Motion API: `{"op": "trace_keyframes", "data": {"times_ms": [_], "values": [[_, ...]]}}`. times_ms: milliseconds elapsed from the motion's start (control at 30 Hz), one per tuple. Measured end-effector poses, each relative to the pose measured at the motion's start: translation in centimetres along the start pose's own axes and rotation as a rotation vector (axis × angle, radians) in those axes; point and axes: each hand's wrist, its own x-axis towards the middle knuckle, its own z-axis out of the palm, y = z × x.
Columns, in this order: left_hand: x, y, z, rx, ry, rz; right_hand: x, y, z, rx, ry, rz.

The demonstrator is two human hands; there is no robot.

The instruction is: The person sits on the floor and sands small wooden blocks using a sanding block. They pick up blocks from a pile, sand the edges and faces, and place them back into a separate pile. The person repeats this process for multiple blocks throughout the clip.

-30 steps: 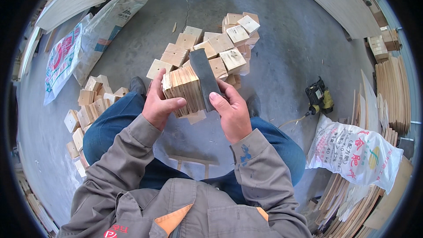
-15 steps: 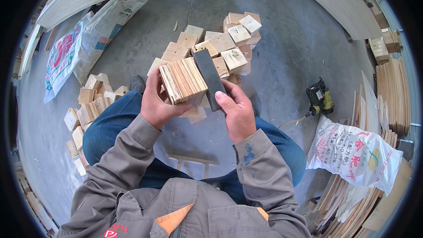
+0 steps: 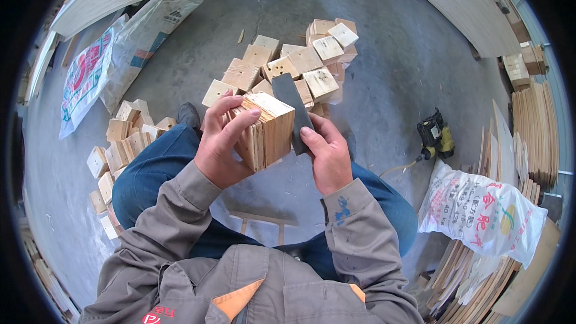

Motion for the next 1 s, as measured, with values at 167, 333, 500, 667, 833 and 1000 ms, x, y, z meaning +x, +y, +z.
{"op": "trace_keyframes", "data": {"times_ms": [167, 333, 500, 667, 833, 1000], "values": [[-0.2, -0.2, 0.2, -0.027, 0.014, -0.012, 0.0, -0.1, 0.2, 0.013, 0.000, 0.017], [-0.2, 0.1, -0.1, 0.052, -0.007, -0.017, 0.1, 0.1, 0.2, -0.022, 0.002, 0.011], [0.1, 0.1, -0.6, 0.024, -0.057, -0.032, 0.2, 0.3, 0.0, -0.034, 0.009, 0.008], [-0.5, 0.0, -0.2, -0.061, -0.103, -0.221, -0.1, -0.2, 0.6, 0.028, 0.012, 0.042], [-0.8, 0.2, 0.8, -0.207, -0.089, -0.413, -0.2, 0.0, 0.8, 0.143, -0.017, 0.102], [-0.4, 0.8, 1.2, -0.295, -0.169, -0.500, -0.2, -0.1, 0.7, 0.185, -0.050, 0.110]]}}
